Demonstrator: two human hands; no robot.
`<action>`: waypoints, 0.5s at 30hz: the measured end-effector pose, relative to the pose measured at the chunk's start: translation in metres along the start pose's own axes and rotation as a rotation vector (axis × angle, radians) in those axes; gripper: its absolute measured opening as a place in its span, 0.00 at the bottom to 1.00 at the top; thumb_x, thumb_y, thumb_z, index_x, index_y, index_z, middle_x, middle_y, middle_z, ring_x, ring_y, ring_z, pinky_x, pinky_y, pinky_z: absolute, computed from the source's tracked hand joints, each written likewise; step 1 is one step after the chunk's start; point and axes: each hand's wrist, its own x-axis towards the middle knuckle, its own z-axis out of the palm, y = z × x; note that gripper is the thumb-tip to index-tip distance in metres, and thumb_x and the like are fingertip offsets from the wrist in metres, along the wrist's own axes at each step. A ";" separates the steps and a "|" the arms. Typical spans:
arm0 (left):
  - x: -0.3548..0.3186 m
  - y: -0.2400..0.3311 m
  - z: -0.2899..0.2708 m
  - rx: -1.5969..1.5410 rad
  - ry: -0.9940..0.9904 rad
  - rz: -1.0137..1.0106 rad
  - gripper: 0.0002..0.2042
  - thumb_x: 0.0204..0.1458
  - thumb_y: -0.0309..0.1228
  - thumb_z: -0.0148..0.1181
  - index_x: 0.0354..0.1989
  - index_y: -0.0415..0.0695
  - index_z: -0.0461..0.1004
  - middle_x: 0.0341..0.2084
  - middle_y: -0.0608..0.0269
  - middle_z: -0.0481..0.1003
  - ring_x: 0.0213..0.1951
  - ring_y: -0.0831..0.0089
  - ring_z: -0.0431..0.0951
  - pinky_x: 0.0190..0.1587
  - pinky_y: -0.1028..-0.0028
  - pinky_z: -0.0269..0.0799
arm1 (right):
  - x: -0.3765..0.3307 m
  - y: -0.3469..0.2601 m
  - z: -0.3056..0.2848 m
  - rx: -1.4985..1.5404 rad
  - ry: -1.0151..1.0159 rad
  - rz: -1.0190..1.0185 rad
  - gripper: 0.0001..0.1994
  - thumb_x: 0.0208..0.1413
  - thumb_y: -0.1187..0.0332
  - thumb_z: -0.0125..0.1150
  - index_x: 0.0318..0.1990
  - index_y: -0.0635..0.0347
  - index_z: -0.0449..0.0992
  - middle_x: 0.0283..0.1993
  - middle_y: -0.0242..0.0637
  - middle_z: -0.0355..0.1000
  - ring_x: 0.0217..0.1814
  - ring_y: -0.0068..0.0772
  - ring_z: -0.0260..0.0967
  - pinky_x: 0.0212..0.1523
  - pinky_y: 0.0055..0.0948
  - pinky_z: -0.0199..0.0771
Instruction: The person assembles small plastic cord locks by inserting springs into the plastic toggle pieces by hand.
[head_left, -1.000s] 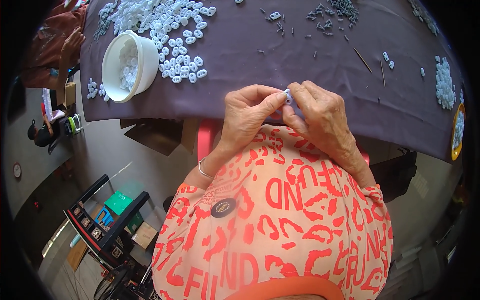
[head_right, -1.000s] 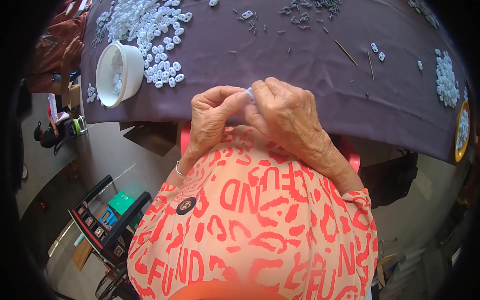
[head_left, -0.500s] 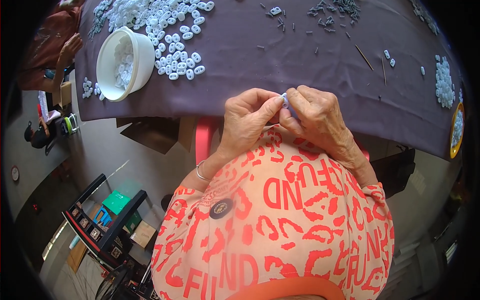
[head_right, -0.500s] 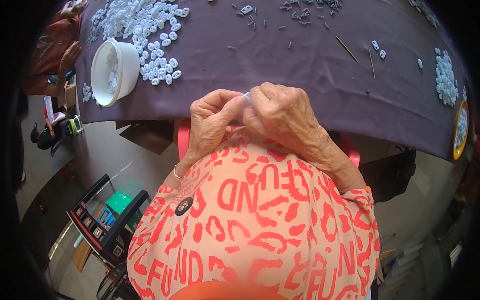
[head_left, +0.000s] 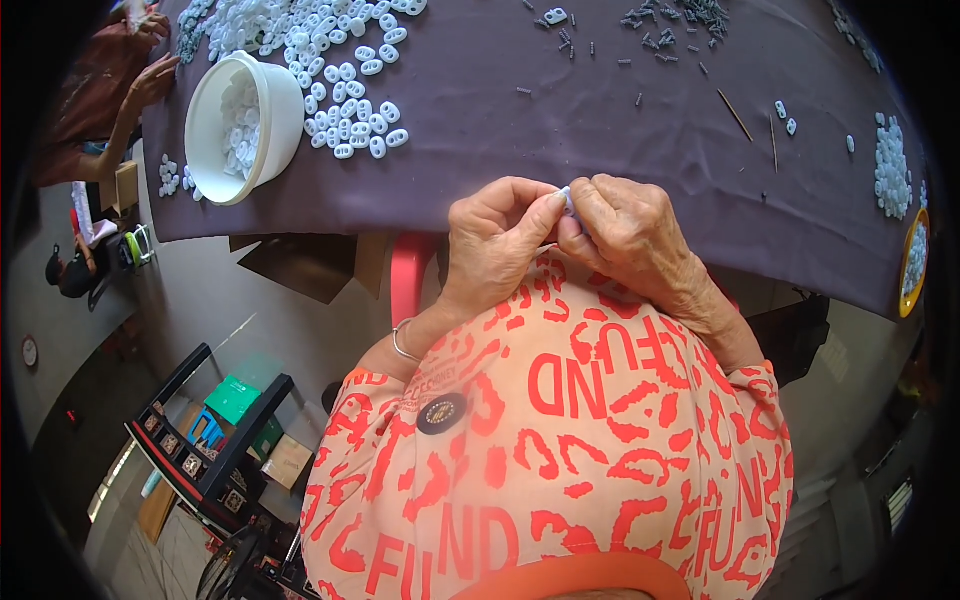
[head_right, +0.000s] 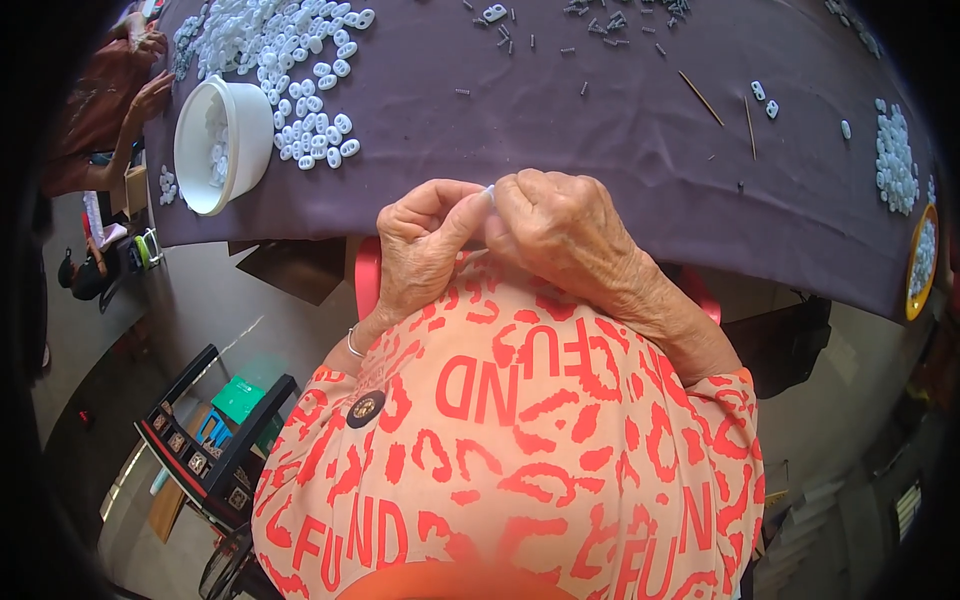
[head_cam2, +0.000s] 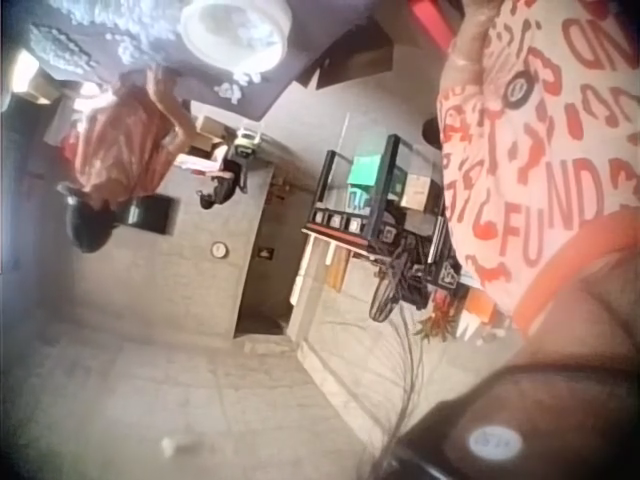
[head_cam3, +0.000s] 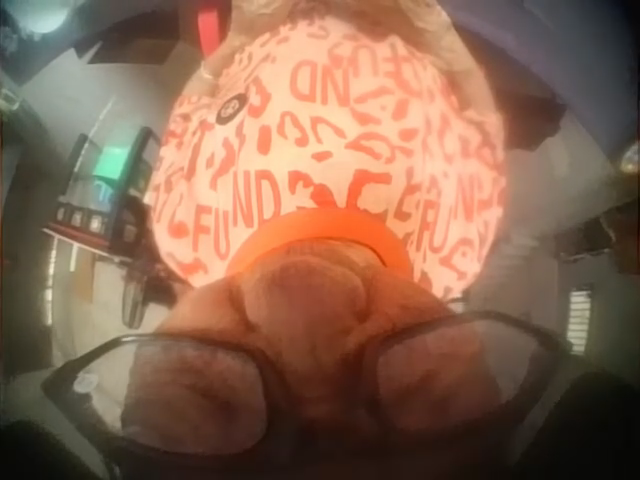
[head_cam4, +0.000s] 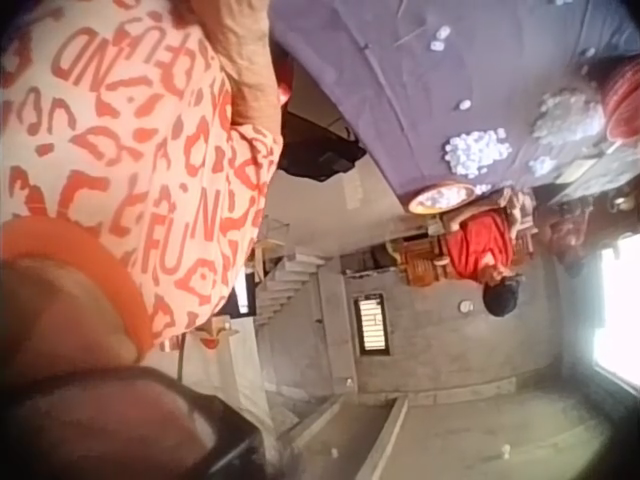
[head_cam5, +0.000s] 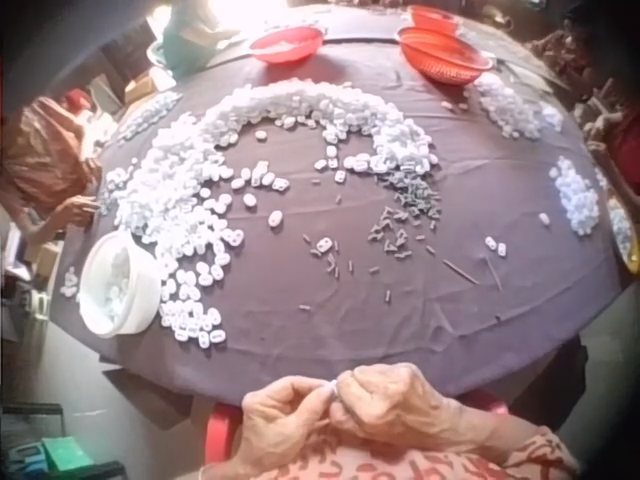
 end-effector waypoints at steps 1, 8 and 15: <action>0.000 0.000 0.000 -0.001 0.001 -0.002 0.07 0.53 0.26 0.55 0.34 0.34 0.73 0.26 0.63 0.75 0.28 0.83 0.73 0.31 0.83 0.72 | 0.000 0.000 0.000 0.002 0.000 -0.005 0.04 0.42 0.75 0.54 0.23 0.63 0.66 0.17 0.36 0.60 0.17 0.35 0.62 0.18 0.31 0.64; 0.001 0.000 -0.002 0.022 -0.002 -0.015 0.06 0.53 0.26 0.55 0.33 0.34 0.73 0.25 0.64 0.75 0.27 0.84 0.73 0.30 0.84 0.72 | 0.000 0.000 0.002 0.007 0.016 -0.008 0.04 0.42 0.75 0.54 0.23 0.63 0.66 0.17 0.37 0.60 0.17 0.34 0.62 0.18 0.31 0.64; 0.002 -0.001 -0.003 0.008 -0.013 -0.013 0.06 0.53 0.26 0.54 0.32 0.35 0.73 0.25 0.65 0.75 0.27 0.85 0.72 0.28 0.85 0.71 | -0.002 0.001 0.006 -0.015 0.023 -0.012 0.05 0.41 0.74 0.55 0.22 0.63 0.65 0.16 0.36 0.59 0.16 0.34 0.61 0.17 0.31 0.64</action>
